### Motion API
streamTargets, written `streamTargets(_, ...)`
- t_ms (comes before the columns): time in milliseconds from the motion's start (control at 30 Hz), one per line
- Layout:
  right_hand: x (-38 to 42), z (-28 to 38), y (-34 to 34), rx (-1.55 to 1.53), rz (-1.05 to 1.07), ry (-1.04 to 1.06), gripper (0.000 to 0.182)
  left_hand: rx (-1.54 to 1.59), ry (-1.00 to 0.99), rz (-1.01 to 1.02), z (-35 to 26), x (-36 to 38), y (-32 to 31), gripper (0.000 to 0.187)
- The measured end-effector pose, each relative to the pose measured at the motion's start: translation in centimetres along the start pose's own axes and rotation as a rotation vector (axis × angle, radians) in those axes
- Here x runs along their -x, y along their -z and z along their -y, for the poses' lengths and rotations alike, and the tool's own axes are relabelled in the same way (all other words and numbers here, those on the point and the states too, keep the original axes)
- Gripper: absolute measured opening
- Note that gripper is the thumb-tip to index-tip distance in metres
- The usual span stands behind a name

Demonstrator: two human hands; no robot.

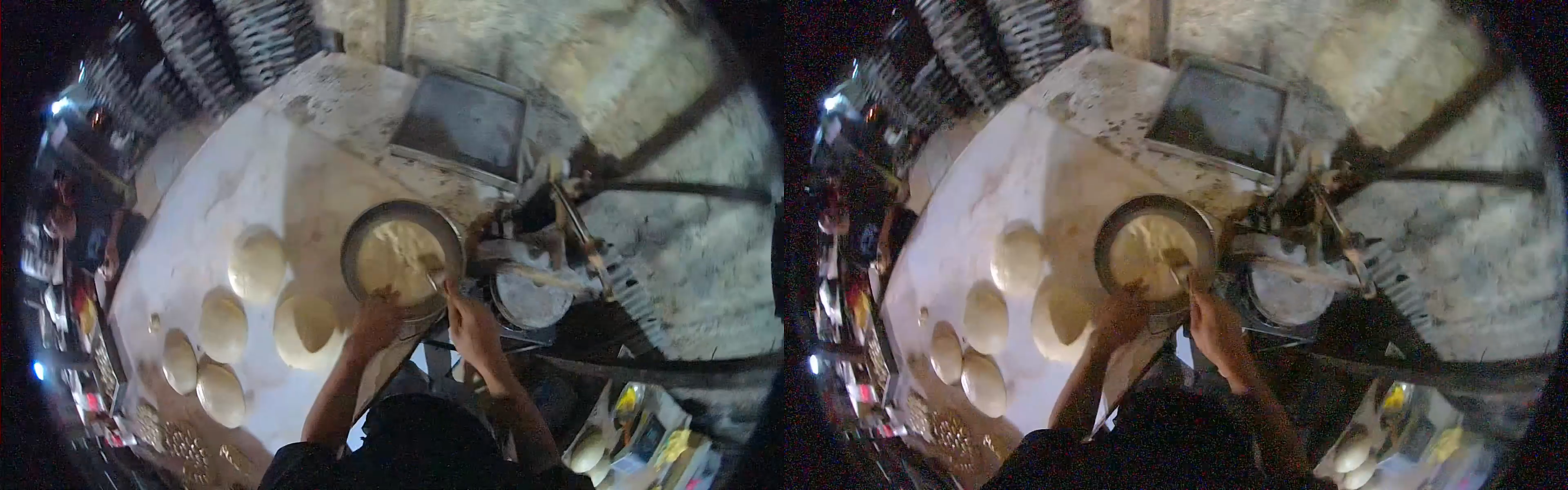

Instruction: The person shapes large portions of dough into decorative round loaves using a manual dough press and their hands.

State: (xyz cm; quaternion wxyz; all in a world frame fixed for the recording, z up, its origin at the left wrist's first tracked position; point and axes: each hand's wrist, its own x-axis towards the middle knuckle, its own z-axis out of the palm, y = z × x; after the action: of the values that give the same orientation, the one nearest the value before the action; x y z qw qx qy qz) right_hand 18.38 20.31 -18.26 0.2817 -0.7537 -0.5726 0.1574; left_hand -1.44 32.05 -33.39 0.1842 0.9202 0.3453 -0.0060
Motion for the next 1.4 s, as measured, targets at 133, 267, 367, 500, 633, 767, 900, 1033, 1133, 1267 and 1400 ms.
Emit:
streamTargets(133, -9.5, -5.5, -10.3, 0.232, 0.312, -0.176, 0.036, 0.134, 0.01, -0.029, -3.8, 0.2, 2.5, 0.057)
streamTargets(267, -14.7, 0.4, -6.5, 0.444, 0.484, -0.217, 0.034, 0.138, -0.137, -0.2, -2.2, 1.4, 0.3, 0.065)
streamTargets(367, -17.2, 2.9, -8.7, 0.441, 0.331, -0.248, 0.028, 0.198, -0.051, -0.07, -1.5, 0.1, -0.1, 0.067)
streamTargets(500, -19.9, 0.1, -10.7, 0.5, 0.393, -0.188, 0.026, 0.157, -0.124, 0.009, -1.3, 0.4, 0.2, 0.07)
streamTargets(633, -16.4, 1.9, -12.8, 0.396, 0.257, -0.028, 0.021, 0.165, -0.124, 0.126, -0.8, 0.9, 2.9, 0.071)
streamTargets(767, -16.8, 4.5, -14.4, 0.493, 0.356, -0.152, 0.016, 0.403, -0.109, 0.103, -1.6, 1.9, 0.7, 0.07)
streamTargets(900, -15.1, 5.2, -14.4, 0.411, 0.451, -0.131, 0.018, 0.36, -0.264, 0.178, -1.4, 3.6, 0.3, 0.066)
streamTargets(1033, -11.8, 6.2, -15.7, 0.389, 0.48, -0.161, 0.017, 0.029, -0.419, -0.312, -1.7, 5.9, -5.5, 0.062)
streamTargets(1133, -11.3, 7.0, -12.5, 0.362, 0.471, -0.149, 0.017, 0.287, -0.369, 0.014, -1.6, 6.9, 0.5, 0.06)
streamTargets(1267, -7.6, 5.3, -10.6, 0.351, 0.427, -0.19, 0.02, 0.303, -0.274, 0.221, -1.1, 5.7, 3.4, 0.058)
streamTargets(1400, -7.6, 2.3, -8.2, 0.416, 0.525, -0.11, 0.023, 0.254, -0.215, 0.162, -2.1, 6.0, 3.1, 0.057)
